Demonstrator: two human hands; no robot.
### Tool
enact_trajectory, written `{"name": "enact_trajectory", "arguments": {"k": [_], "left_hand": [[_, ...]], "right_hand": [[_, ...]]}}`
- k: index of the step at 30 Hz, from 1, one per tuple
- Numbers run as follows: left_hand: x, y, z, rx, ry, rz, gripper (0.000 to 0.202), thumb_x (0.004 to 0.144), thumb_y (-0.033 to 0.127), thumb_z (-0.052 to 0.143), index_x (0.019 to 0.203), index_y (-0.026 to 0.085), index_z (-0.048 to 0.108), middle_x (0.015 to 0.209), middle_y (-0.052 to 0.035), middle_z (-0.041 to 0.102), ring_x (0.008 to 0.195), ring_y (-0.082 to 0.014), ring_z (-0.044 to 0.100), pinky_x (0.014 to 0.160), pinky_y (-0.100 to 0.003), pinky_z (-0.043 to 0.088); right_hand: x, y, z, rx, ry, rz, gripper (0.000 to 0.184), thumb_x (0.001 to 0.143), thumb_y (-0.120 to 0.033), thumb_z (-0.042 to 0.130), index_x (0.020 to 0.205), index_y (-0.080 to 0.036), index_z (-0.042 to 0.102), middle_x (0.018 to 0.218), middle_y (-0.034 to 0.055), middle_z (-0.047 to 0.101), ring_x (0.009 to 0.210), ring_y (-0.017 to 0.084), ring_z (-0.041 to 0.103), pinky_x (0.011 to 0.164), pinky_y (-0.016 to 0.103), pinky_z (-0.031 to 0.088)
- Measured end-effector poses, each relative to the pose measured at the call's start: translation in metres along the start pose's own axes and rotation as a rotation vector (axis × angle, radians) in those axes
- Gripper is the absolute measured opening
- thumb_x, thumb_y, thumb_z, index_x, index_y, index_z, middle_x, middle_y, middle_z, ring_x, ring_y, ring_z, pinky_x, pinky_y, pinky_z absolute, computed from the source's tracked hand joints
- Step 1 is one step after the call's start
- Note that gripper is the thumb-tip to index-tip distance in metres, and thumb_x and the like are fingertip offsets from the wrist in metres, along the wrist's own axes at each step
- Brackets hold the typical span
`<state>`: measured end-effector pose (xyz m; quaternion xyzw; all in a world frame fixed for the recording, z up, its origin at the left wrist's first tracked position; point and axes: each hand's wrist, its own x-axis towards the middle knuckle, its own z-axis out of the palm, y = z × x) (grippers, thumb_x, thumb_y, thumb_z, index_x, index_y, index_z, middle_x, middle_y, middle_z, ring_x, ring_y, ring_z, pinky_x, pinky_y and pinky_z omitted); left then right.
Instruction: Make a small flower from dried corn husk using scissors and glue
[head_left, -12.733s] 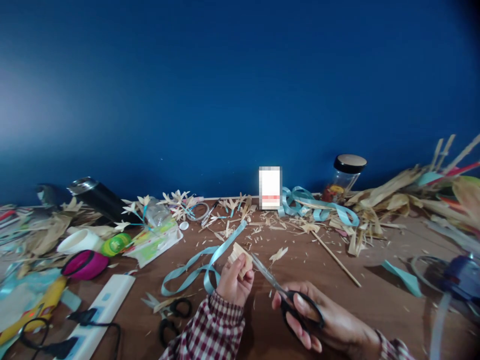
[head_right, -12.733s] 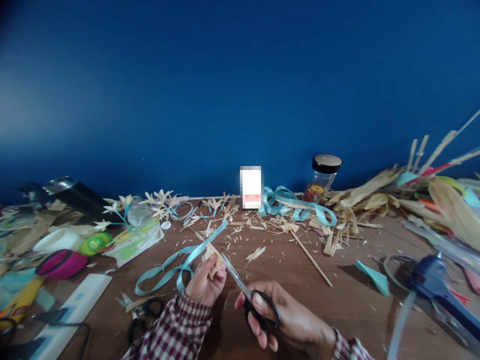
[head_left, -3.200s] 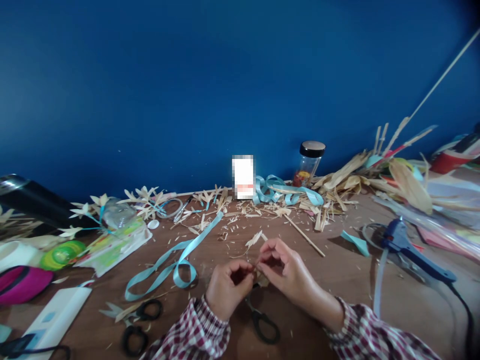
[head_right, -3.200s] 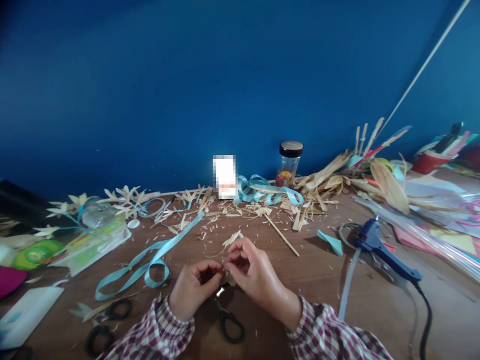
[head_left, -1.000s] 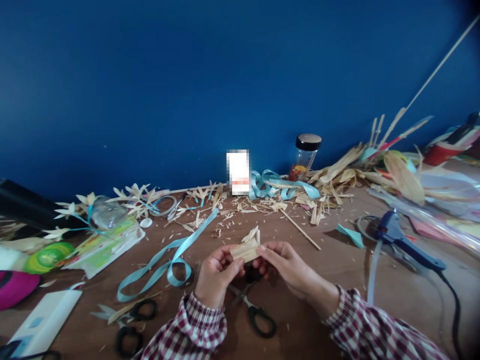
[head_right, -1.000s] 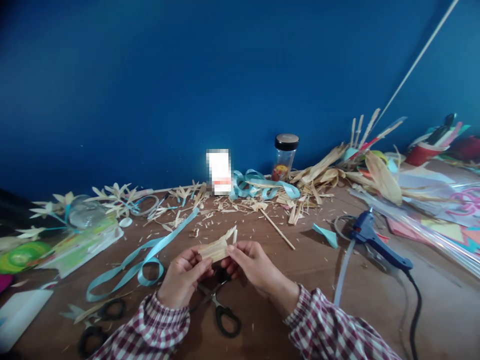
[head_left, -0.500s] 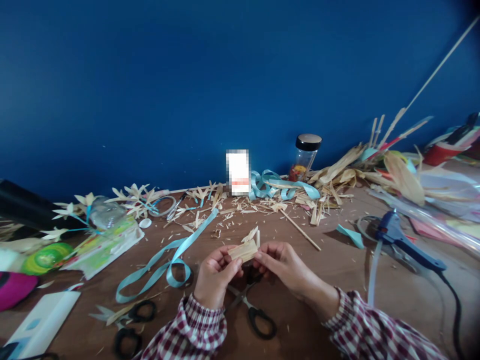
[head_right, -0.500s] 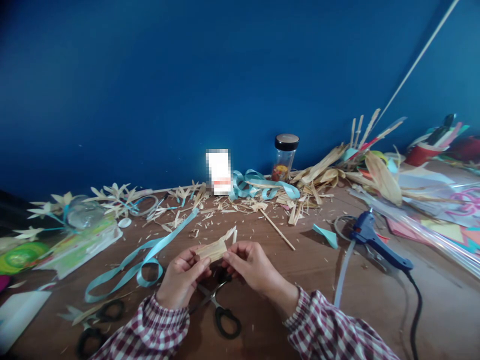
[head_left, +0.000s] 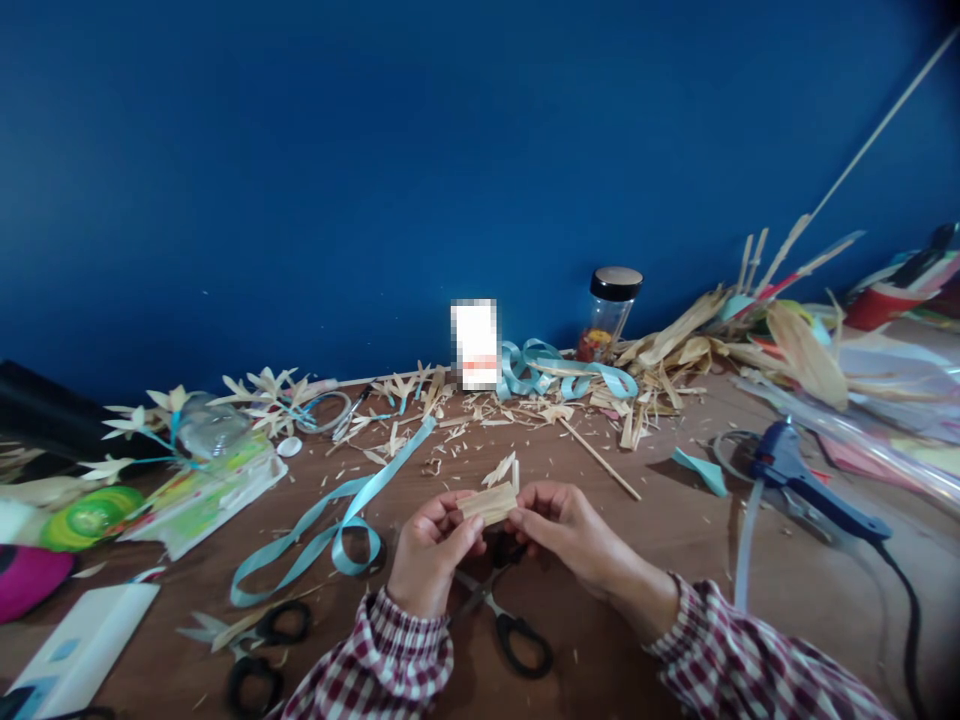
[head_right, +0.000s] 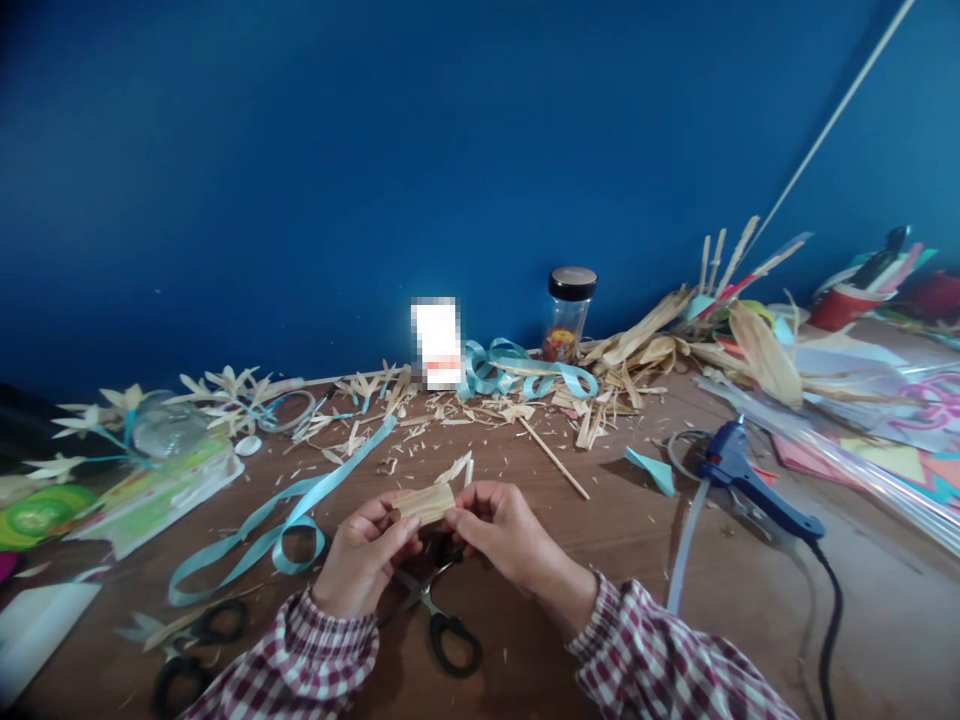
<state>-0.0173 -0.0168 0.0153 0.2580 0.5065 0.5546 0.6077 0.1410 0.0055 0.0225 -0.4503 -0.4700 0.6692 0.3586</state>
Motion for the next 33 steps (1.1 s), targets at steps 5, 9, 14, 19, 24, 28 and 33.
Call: {"name": "enact_trajectory", "arguments": {"k": [5, 9, 14, 19, 24, 28, 33], "left_hand": [[-0.0001, 0.0, 0.0002, -0.024, 0.032, -0.033, 0.034, 0.054, 0.025, 0.078, 0.081, 0.011, 0.063, 0.054, 0.0015, 0.062, 0.043, -0.0065, 0.054, 0.045, -0.017, 0.049], [-0.0007, 0.0003, 0.0005, 0.001, 0.076, 0.002, 0.035, 0.054, 0.028, 0.078, 0.08, 0.011, 0.062, 0.051, 0.0015, 0.061, 0.043, -0.0084, 0.056, 0.045, -0.018, 0.05], [-0.0013, -0.0001, 0.001, 0.046, 0.078, 0.065, 0.034, 0.056, 0.029, 0.077, 0.081, 0.011, 0.062, 0.052, 0.0009, 0.062, 0.043, -0.0086, 0.057, 0.045, -0.018, 0.05], [-0.0012, -0.0016, 0.0, 0.067, 0.051, 0.083, 0.034, 0.059, 0.029, 0.075, 0.085, 0.011, 0.063, 0.059, -0.0009, 0.064, 0.045, -0.0089, 0.056, 0.046, -0.02, 0.05], [-0.0024, -0.0018, 0.0004, 0.088, -0.01, 0.066, 0.041, 0.06, 0.032, 0.074, 0.093, 0.01, 0.063, 0.075, -0.0077, 0.068, 0.054, -0.0119, 0.058, 0.049, -0.022, 0.051], [-0.0033, -0.0029, 0.0022, 0.137, -0.031, 0.057, 0.041, 0.057, 0.03, 0.076, 0.091, 0.011, 0.064, 0.077, -0.0081, 0.069, 0.059, -0.0143, 0.06, 0.048, -0.021, 0.05], [-0.0039, -0.0039, 0.0048, 0.082, -0.019, -0.007, 0.038, 0.056, 0.024, 0.078, 0.089, 0.011, 0.064, 0.072, -0.0056, 0.068, 0.055, -0.0113, 0.059, 0.048, -0.02, 0.05]], "right_hand": [[-0.0018, -0.0015, 0.0007, -0.004, 0.014, 0.01, 0.029, 0.069, -0.042, 0.064, 0.068, -0.016, 0.053, 0.059, -0.0026, 0.059, 0.044, 0.006, 0.048, 0.039, 0.016, 0.034], [-0.0022, -0.0018, 0.0003, 0.0, 0.01, 0.001, 0.028, 0.071, -0.041, 0.063, 0.068, -0.015, 0.053, 0.063, -0.0018, 0.06, 0.046, 0.006, 0.048, 0.04, 0.016, 0.036], [-0.0019, -0.0013, -0.0008, 0.006, -0.002, -0.015, 0.029, 0.071, -0.042, 0.063, 0.068, -0.015, 0.053, 0.06, -0.0028, 0.058, 0.046, 0.006, 0.047, 0.04, 0.016, 0.035], [-0.0008, -0.0013, -0.0015, -0.014, -0.011, -0.039, 0.029, 0.073, -0.042, 0.062, 0.068, -0.015, 0.052, 0.061, -0.0022, 0.057, 0.046, 0.006, 0.046, 0.041, 0.017, 0.035], [-0.0011, -0.0023, -0.0003, -0.087, -0.018, -0.087, 0.028, 0.074, -0.041, 0.06, 0.065, -0.015, 0.053, 0.058, -0.0026, 0.054, 0.046, 0.007, 0.043, 0.043, 0.019, 0.034], [-0.0032, -0.002, 0.0025, -0.187, -0.017, -0.153, 0.023, 0.076, -0.035, 0.057, 0.064, -0.015, 0.053, 0.055, -0.0031, 0.05, 0.049, 0.008, 0.04, 0.045, 0.019, 0.031], [-0.0051, -0.0004, 0.0046, -0.253, -0.009, -0.203, 0.018, 0.077, -0.028, 0.055, 0.064, -0.015, 0.054, 0.058, -0.0025, 0.049, 0.055, 0.009, 0.041, 0.051, 0.021, 0.033]]}}
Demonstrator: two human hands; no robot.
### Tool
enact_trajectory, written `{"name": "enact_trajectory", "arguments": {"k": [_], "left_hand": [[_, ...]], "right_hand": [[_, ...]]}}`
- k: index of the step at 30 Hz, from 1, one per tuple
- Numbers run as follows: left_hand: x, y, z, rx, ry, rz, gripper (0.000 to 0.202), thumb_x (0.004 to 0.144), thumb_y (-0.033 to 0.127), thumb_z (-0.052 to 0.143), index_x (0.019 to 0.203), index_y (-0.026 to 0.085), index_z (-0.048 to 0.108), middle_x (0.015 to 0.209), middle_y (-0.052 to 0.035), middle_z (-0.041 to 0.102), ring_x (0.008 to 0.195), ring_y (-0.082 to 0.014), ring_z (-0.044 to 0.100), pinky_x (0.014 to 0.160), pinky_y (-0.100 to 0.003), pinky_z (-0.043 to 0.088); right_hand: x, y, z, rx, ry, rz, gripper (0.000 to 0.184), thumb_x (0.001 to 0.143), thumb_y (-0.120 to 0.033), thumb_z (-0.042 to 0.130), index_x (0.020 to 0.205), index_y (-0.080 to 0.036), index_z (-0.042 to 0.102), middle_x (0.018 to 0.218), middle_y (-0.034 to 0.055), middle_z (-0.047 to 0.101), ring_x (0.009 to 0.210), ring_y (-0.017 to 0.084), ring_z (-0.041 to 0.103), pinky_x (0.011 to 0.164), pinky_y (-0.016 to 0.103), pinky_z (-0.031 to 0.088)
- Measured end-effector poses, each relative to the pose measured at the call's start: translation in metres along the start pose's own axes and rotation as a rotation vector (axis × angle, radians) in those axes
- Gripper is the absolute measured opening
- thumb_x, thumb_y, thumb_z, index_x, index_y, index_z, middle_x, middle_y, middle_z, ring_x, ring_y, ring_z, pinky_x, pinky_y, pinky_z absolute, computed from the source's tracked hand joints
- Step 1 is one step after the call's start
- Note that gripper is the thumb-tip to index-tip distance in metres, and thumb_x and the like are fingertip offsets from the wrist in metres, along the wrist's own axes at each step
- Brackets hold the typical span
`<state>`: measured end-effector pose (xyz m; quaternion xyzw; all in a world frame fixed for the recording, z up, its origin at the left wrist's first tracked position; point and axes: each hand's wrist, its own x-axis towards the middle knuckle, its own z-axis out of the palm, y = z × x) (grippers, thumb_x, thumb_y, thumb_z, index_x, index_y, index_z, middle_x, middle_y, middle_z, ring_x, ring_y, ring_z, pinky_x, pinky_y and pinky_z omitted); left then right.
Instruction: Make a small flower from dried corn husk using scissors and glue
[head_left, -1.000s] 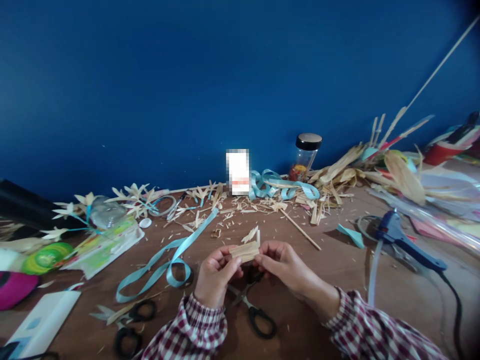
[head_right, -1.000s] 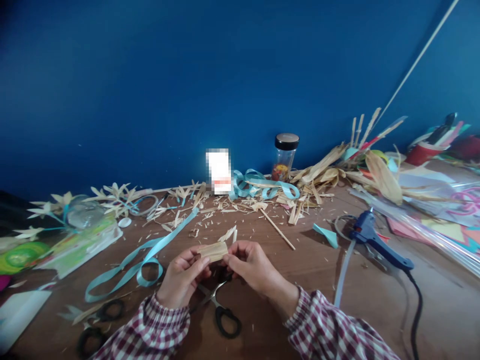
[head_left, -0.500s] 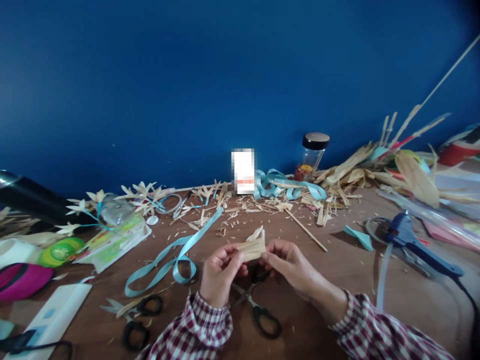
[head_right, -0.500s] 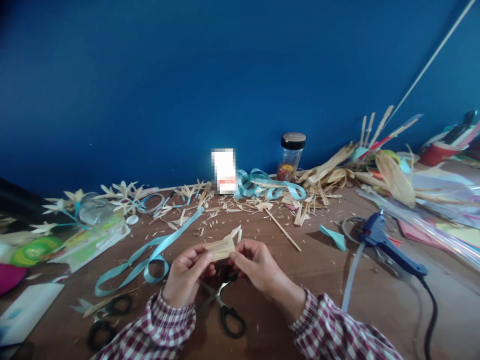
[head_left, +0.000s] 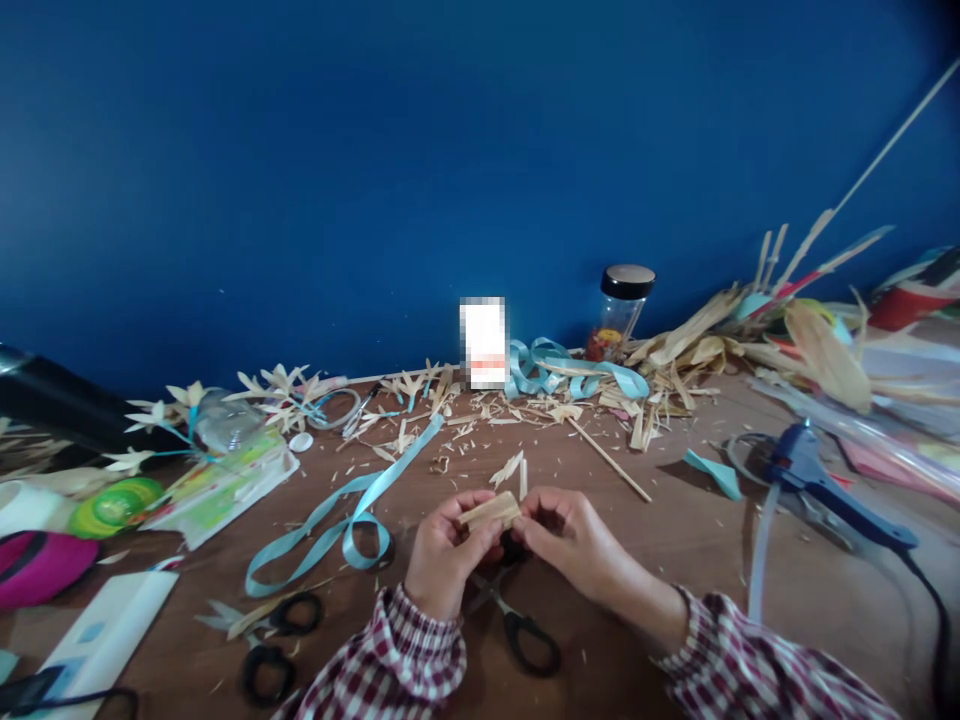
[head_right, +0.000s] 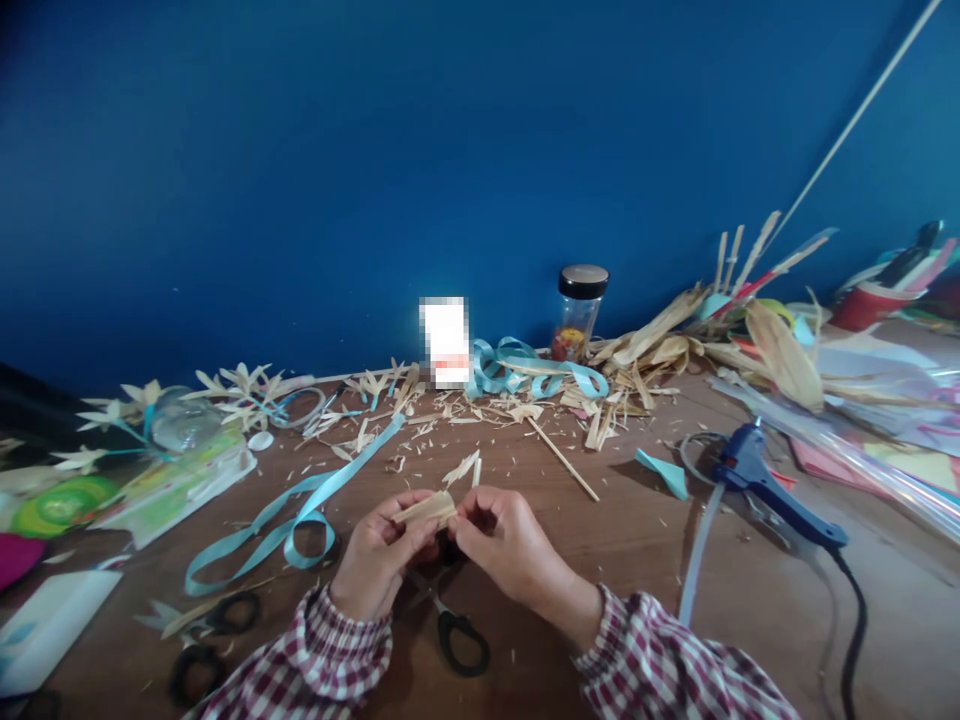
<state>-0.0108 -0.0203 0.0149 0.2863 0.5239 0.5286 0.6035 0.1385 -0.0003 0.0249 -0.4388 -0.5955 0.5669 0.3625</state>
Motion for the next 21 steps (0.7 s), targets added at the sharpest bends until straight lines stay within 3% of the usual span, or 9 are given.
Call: {"name": "enact_trajectory", "arguments": {"k": [5, 13, 21], "left_hand": [[0.0006, -0.001, 0.0007, -0.1, 0.014, -0.029, 0.042, 0.054, 0.021, 0.078, 0.092, 0.011, 0.065, 0.072, -0.0054, 0.069, 0.056, -0.0119, 0.06, 0.048, -0.019, 0.049], [0.0025, -0.0051, -0.0002, -0.084, 0.02, 0.03, 0.043, 0.053, 0.025, 0.079, 0.092, 0.011, 0.064, 0.077, -0.0084, 0.07, 0.063, -0.0163, 0.062, 0.052, -0.022, 0.049], [0.0024, -0.0088, -0.0007, -0.01, 0.004, 0.093, 0.043, 0.055, 0.029, 0.077, 0.091, 0.011, 0.063, 0.072, -0.007, 0.069, 0.059, -0.0159, 0.061, 0.053, -0.024, 0.048]], "right_hand": [[0.0003, -0.001, 0.0003, 0.021, 0.003, 0.0, 0.019, 0.076, -0.03, 0.057, 0.066, -0.015, 0.056, 0.06, -0.0021, 0.051, 0.056, 0.01, 0.043, 0.053, 0.021, 0.034], [0.0026, -0.0003, 0.0016, 0.108, -0.047, 0.041, 0.021, 0.072, -0.034, 0.063, 0.07, -0.014, 0.058, 0.062, -0.0011, 0.056, 0.056, 0.01, 0.046, 0.053, 0.021, 0.037], [0.0009, -0.0043, 0.0, 0.085, -0.003, 0.038, 0.031, 0.073, -0.043, 0.061, 0.062, -0.014, 0.058, 0.056, -0.0013, 0.054, 0.053, 0.01, 0.045, 0.05, 0.021, 0.035]]}}
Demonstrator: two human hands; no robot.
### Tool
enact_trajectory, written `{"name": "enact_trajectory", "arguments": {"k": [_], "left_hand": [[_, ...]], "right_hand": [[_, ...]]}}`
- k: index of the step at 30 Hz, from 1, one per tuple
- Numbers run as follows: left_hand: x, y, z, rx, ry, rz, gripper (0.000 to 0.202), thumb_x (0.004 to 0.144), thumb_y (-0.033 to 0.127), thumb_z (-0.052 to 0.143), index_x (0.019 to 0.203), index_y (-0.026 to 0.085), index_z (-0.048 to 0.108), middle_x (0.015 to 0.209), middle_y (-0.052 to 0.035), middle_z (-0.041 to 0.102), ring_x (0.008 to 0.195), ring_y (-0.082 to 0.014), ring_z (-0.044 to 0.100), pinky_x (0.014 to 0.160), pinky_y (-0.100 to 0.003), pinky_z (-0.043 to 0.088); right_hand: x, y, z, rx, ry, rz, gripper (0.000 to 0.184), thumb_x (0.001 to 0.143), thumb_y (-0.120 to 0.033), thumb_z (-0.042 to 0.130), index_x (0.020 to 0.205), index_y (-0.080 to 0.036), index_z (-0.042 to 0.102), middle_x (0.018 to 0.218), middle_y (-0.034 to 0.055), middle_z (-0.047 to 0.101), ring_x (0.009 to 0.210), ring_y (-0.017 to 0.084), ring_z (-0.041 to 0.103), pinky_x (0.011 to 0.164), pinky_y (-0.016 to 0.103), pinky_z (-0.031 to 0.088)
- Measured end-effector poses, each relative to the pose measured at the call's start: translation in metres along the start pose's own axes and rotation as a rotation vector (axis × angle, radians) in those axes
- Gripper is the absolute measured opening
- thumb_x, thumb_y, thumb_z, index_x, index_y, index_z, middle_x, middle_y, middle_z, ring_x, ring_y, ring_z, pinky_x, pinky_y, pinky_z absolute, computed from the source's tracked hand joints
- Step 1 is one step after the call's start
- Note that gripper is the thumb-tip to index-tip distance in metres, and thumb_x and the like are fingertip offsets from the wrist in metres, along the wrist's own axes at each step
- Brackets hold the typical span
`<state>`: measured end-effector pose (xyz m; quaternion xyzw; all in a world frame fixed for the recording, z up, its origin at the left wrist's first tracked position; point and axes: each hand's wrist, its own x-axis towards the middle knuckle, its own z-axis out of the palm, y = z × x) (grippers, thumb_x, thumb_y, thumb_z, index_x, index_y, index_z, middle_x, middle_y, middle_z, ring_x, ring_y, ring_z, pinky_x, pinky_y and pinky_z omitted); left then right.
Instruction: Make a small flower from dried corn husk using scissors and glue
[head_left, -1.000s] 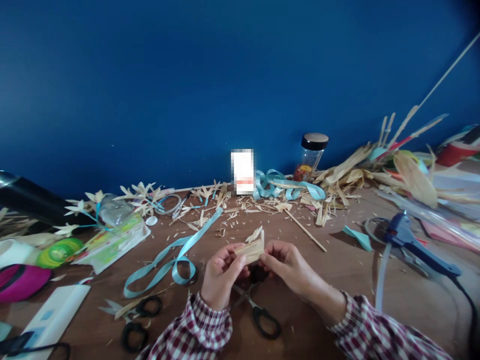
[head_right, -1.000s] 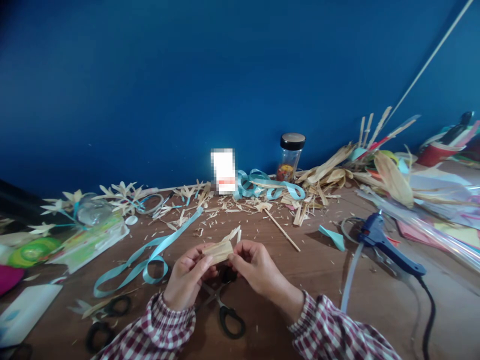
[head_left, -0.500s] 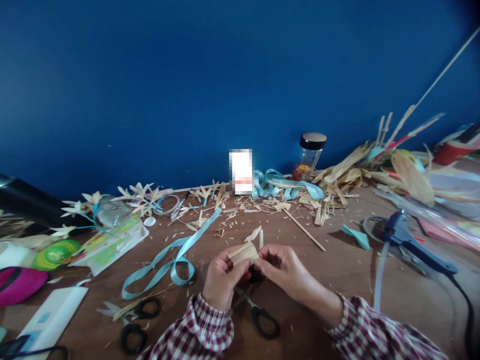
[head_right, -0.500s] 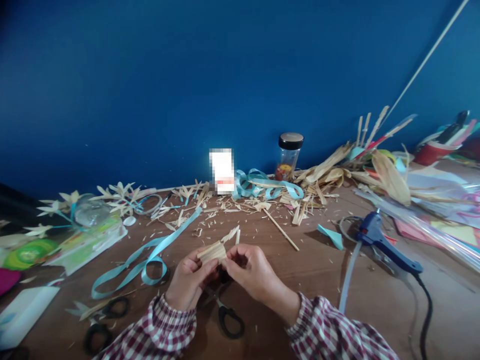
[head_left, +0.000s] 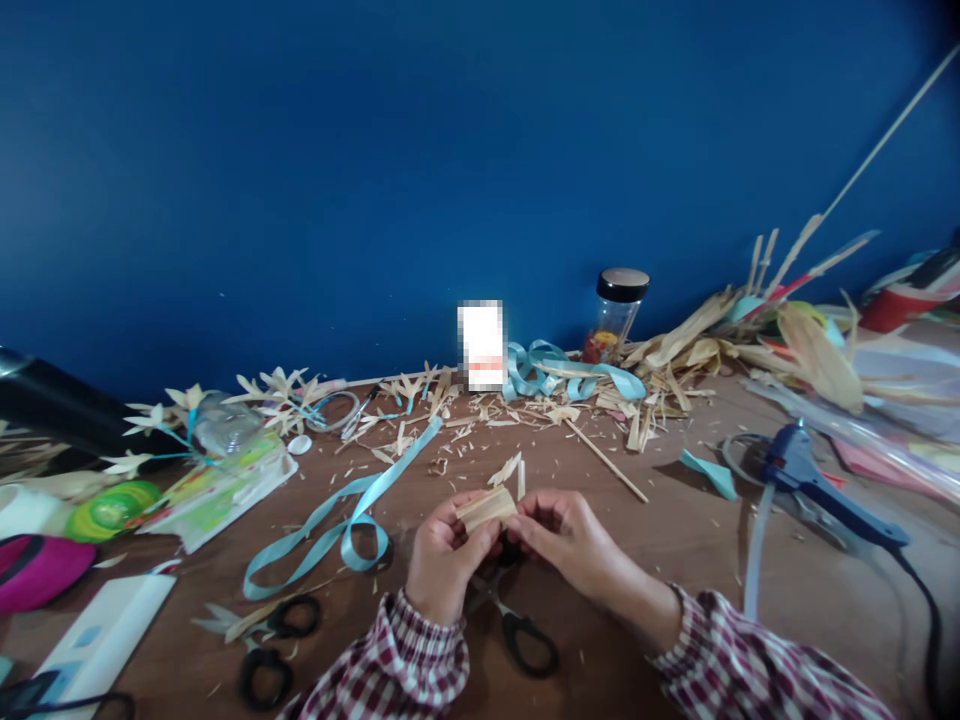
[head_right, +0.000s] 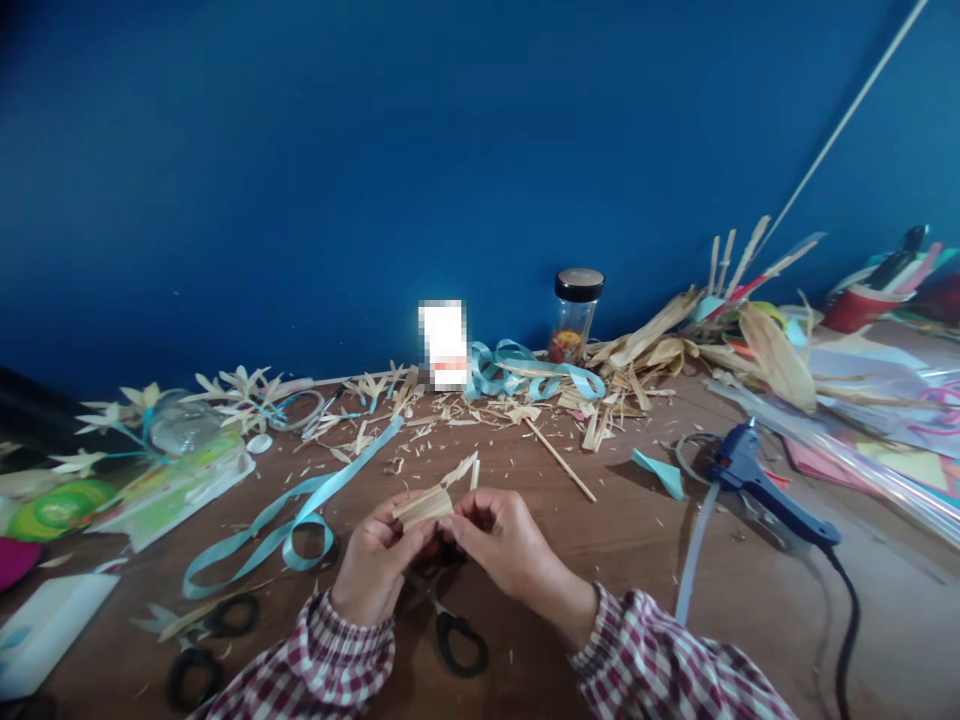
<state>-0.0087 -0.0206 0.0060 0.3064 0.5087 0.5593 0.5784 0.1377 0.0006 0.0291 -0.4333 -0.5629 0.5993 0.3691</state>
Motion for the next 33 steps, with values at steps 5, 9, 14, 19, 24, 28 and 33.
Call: {"name": "enact_trajectory", "arguments": {"k": [5, 9, 14, 19, 24, 28, 33], "left_hand": [[0.0, 0.0, -0.002, 0.073, -0.052, 0.021, 0.038, 0.058, 0.029, 0.075, 0.089, 0.012, 0.063, 0.069, -0.006, 0.067, 0.055, -0.0137, 0.058, 0.051, -0.023, 0.046], [-0.001, 0.01, -0.004, 0.179, -0.14, 0.021, 0.033, 0.058, 0.026, 0.075, 0.087, 0.013, 0.065, 0.063, -0.0017, 0.064, 0.051, -0.0109, 0.053, 0.05, -0.021, 0.043], [-0.004, 0.018, -0.005, 0.25, -0.198, 0.034, 0.037, 0.053, 0.02, 0.075, 0.088, 0.012, 0.068, 0.069, -0.0034, 0.066, 0.06, -0.0138, 0.054, 0.057, -0.023, 0.043], [-0.005, 0.011, -0.002, 0.248, -0.149, 0.006, 0.025, 0.052, 0.022, 0.074, 0.074, 0.012, 0.068, 0.056, 0.0001, 0.058, 0.052, -0.0107, 0.046, 0.051, -0.022, 0.038], [-0.004, 0.01, -0.001, 0.188, -0.167, 0.055, 0.022, 0.057, 0.026, 0.073, 0.073, 0.013, 0.067, 0.058, -0.0006, 0.06, 0.051, -0.0105, 0.048, 0.051, -0.022, 0.038], [-0.003, 0.015, -0.002, 0.181, -0.145, 0.12, 0.027, 0.056, 0.025, 0.075, 0.079, 0.013, 0.066, 0.063, -0.0023, 0.064, 0.055, -0.0124, 0.053, 0.054, -0.023, 0.041], [-0.003, 0.019, -0.002, 0.208, -0.113, 0.099, 0.031, 0.056, 0.024, 0.076, 0.082, 0.011, 0.064, 0.067, -0.0051, 0.066, 0.056, -0.0131, 0.056, 0.055, -0.024, 0.044]], "right_hand": [[0.0, 0.005, -0.001, -0.075, -0.006, -0.019, 0.029, 0.076, -0.04, 0.058, 0.064, -0.014, 0.057, 0.057, -0.0012, 0.053, 0.053, 0.01, 0.045, 0.05, 0.021, 0.034], [-0.003, 0.008, 0.0, -0.238, 0.009, -0.089, 0.025, 0.08, -0.037, 0.054, 0.068, -0.015, 0.057, 0.06, -0.0009, 0.054, 0.055, 0.011, 0.045, 0.05, 0.021, 0.034], [-0.008, 0.003, 0.005, -0.43, 0.021, -0.208, 0.022, 0.082, -0.032, 0.05, 0.068, -0.017, 0.056, 0.062, 0.0006, 0.057, 0.057, 0.013, 0.048, 0.052, 0.023, 0.036], [-0.008, 0.003, 0.006, -0.472, 0.006, -0.232, 0.024, 0.084, -0.034, 0.046, 0.068, -0.017, 0.054, 0.063, 0.0017, 0.057, 0.058, 0.015, 0.05, 0.054, 0.024, 0.037], [-0.006, 0.007, 0.004, -0.405, -0.006, -0.201, 0.026, 0.085, -0.038, 0.045, 0.071, -0.018, 0.053, 0.065, 0.0016, 0.056, 0.061, 0.016, 0.05, 0.055, 0.024, 0.038], [-0.005, 0.012, 0.002, -0.323, -0.002, -0.188, 0.026, 0.084, -0.039, 0.047, 0.07, -0.018, 0.05, 0.064, 0.0002, 0.052, 0.06, 0.015, 0.047, 0.054, 0.023, 0.038], [-0.002, 0.016, -0.001, -0.209, 0.003, -0.165, 0.028, 0.083, -0.04, 0.049, 0.067, -0.019, 0.045, 0.061, -0.002, 0.045, 0.057, 0.012, 0.041, 0.051, 0.022, 0.035]]}}
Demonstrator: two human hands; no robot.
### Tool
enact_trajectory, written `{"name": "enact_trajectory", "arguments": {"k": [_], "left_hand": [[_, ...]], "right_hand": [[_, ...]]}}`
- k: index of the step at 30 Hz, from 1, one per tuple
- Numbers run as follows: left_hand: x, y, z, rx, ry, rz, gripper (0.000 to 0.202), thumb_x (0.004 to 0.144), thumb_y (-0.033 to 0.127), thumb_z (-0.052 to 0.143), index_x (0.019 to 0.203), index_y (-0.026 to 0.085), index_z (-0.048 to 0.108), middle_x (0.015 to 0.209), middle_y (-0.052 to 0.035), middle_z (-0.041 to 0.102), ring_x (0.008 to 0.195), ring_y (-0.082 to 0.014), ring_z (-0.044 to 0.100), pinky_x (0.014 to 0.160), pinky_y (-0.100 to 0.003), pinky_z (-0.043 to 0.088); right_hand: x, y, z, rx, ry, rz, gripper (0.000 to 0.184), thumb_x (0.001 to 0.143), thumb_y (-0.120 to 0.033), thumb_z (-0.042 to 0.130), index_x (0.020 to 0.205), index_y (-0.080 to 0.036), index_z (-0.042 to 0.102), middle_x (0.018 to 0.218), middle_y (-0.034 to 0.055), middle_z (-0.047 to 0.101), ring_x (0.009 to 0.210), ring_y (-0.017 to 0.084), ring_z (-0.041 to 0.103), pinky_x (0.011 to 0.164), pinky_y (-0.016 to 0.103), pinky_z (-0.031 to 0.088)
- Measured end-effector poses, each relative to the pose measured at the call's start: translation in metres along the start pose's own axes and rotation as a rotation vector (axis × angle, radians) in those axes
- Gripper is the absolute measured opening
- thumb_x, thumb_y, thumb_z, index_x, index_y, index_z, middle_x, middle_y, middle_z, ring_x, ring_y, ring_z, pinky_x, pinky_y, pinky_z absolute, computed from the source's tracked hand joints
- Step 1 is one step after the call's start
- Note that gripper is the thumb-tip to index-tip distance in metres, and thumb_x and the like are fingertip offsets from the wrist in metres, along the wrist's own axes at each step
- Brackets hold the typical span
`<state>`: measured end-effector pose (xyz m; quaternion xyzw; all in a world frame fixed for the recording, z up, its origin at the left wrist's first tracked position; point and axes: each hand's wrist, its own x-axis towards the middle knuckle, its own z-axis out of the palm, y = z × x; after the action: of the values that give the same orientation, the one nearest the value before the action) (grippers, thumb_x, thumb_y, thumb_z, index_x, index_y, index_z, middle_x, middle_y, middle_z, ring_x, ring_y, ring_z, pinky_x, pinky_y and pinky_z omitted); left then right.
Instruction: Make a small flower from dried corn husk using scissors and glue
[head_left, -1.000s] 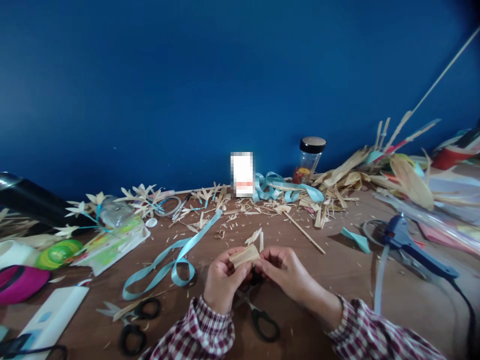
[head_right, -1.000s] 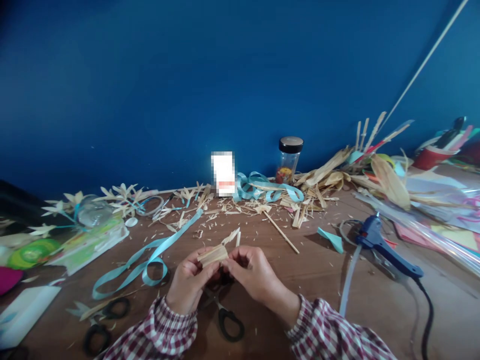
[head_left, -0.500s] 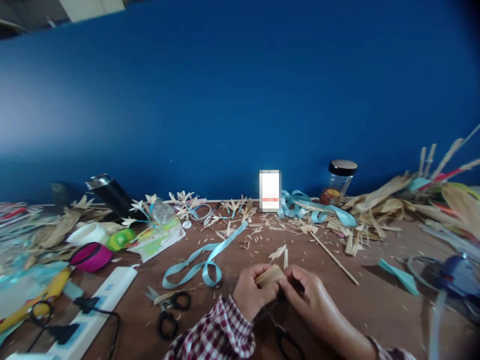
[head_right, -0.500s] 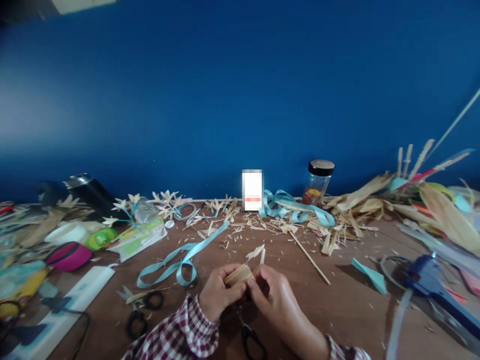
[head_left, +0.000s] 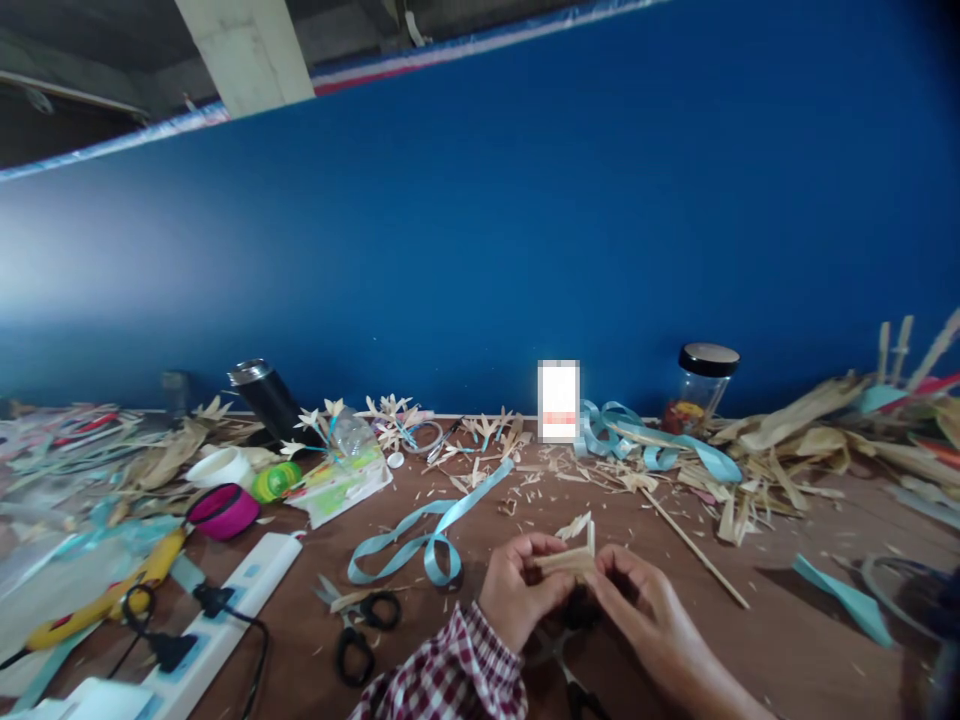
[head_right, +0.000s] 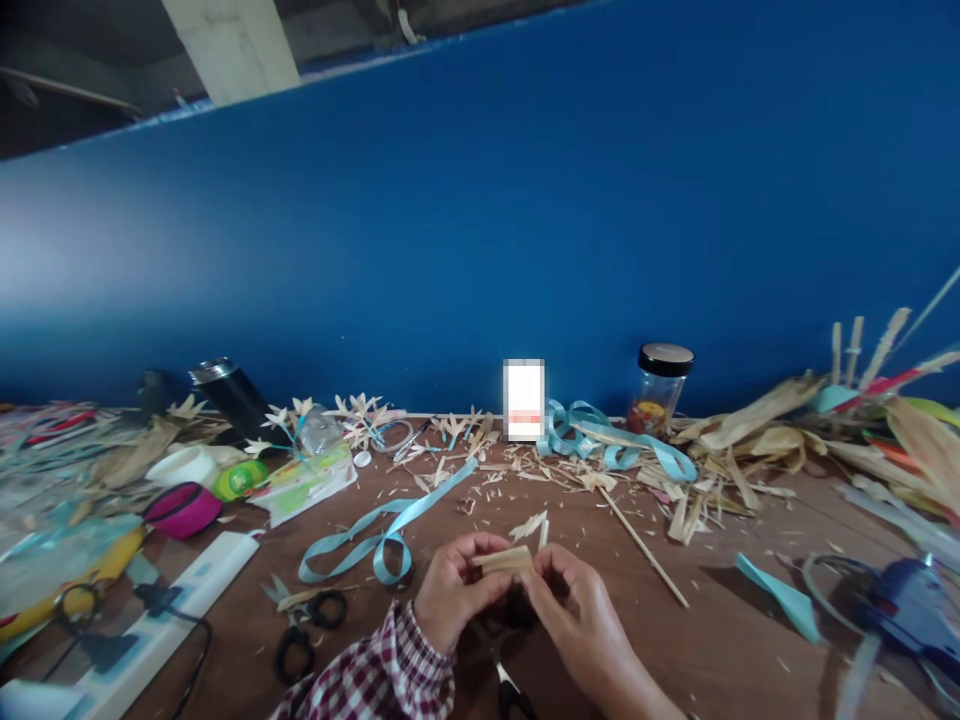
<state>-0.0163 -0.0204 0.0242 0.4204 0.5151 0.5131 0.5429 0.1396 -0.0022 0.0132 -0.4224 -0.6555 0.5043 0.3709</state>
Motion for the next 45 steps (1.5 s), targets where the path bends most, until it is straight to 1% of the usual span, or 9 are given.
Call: {"name": "enact_trajectory", "arguments": {"k": [7, 15, 17, 19, 21, 24, 28, 36, 45], "left_hand": [[-0.002, -0.001, 0.001, -0.017, -0.045, -0.006, 0.033, 0.056, 0.021, 0.076, 0.084, 0.011, 0.061, 0.065, -0.0026, 0.064, 0.053, -0.0097, 0.053, 0.051, -0.021, 0.042], [0.0, -0.011, -0.002, 0.039, -0.046, -0.013, 0.037, 0.064, 0.03, 0.072, 0.093, 0.013, 0.057, 0.069, -0.004, 0.065, 0.055, -0.0125, 0.057, 0.053, -0.024, 0.048], [-0.003, -0.013, -0.002, 0.189, 0.055, 0.158, 0.041, 0.069, 0.03, 0.068, 0.105, 0.015, 0.053, 0.084, -0.0078, 0.066, 0.067, -0.0165, 0.061, 0.061, -0.029, 0.051], [-0.007, -0.015, -0.002, 0.407, 0.204, 0.432, 0.048, 0.071, 0.028, 0.066, 0.115, 0.019, 0.048, 0.103, -0.0111, 0.061, 0.086, -0.0215, 0.06, 0.074, -0.035, 0.05], [-0.011, -0.015, -0.003, 0.645, 0.26, 0.697, 0.053, 0.069, 0.025, 0.068, 0.118, 0.021, 0.048, 0.115, -0.0122, 0.055, 0.102, -0.0261, 0.054, 0.084, -0.04, 0.047], [-0.013, -0.012, -0.005, 0.916, 0.188, 0.963, 0.046, 0.069, 0.015, 0.068, 0.112, 0.024, 0.055, 0.119, -0.0108, 0.053, 0.111, -0.0279, 0.047, 0.089, -0.043, 0.043], [-0.01, -0.003, -0.007, 0.985, 0.071, 1.123, 0.031, 0.07, 0.002, 0.063, 0.092, 0.024, 0.064, 0.106, -0.0053, 0.063, 0.111, -0.0253, 0.046, 0.089, -0.042, 0.042], [-0.008, 0.007, -0.001, 0.791, -0.022, 1.101, 0.026, 0.069, -0.003, 0.059, 0.084, 0.019, 0.061, 0.076, -0.0002, 0.069, 0.07, -0.0133, 0.06, 0.086, -0.039, 0.044], [-0.007, 0.007, -0.002, 0.782, -0.05, 1.088, 0.026, 0.068, -0.001, 0.059, 0.084, 0.02, 0.062, 0.074, -0.0006, 0.068, 0.073, -0.0145, 0.06, 0.083, -0.038, 0.044]], "right_hand": [[0.003, -0.003, -0.001, 0.017, -0.1, -0.012, 0.026, 0.082, -0.038, 0.05, 0.071, -0.014, 0.053, 0.066, 0.0011, 0.053, 0.062, 0.013, 0.047, 0.057, 0.023, 0.038], [0.005, 0.004, 0.001, 0.219, -0.003, 0.103, 0.036, 0.076, -0.046, 0.057, 0.06, -0.015, 0.049, 0.05, -0.0045, 0.045, 0.045, 0.006, 0.036, 0.043, 0.019, 0.028], [0.007, 0.005, 0.0, 0.308, 0.032, 0.184, 0.038, 0.072, -0.048, 0.061, 0.058, -0.015, 0.048, 0.045, -0.0058, 0.044, 0.039, 0.004, 0.032, 0.039, 0.018, 0.023], [0.008, 0.003, -0.002, 0.459, 0.064, 0.271, 0.037, 0.068, -0.046, 0.065, 0.057, -0.016, 0.048, 0.043, -0.0068, 0.043, 0.037, 0.004, 0.031, 0.037, 0.017, 0.022], [0.008, -0.001, -0.005, 0.645, 0.064, 0.366, 0.033, 0.066, -0.041, 0.068, 0.059, -0.016, 0.047, 0.044, -0.0075, 0.044, 0.037, 0.003, 0.032, 0.038, 0.016, 0.023], [0.006, -0.006, -0.009, 0.83, -0.054, 0.5, 0.027, 0.065, -0.032, 0.069, 0.061, -0.015, 0.048, 0.047, -0.007, 0.046, 0.039, 0.002, 0.033, 0.039, 0.015, 0.024], [0.004, -0.01, -0.011, 0.86, -0.163, 0.561, 0.025, 0.065, -0.029, 0.067, 0.058, -0.014, 0.048, 0.045, -0.0062, 0.046, 0.039, 0.002, 0.033, 0.039, 0.015, 0.02], [0.004, -0.011, -0.01, 0.835, -0.171, 0.586, 0.023, 0.063, -0.028, 0.068, 0.058, -0.014, 0.051, 0.043, -0.0063, 0.046, 0.037, 0.002, 0.033, 0.038, 0.016, 0.018], [0.004, -0.007, -0.012, 0.874, -0.207, 0.642, 0.023, 0.063, -0.027, 0.067, 0.06, -0.014, 0.049, 0.045, -0.0066, 0.047, 0.037, 0.002, 0.035, 0.038, 0.015, 0.019]]}}
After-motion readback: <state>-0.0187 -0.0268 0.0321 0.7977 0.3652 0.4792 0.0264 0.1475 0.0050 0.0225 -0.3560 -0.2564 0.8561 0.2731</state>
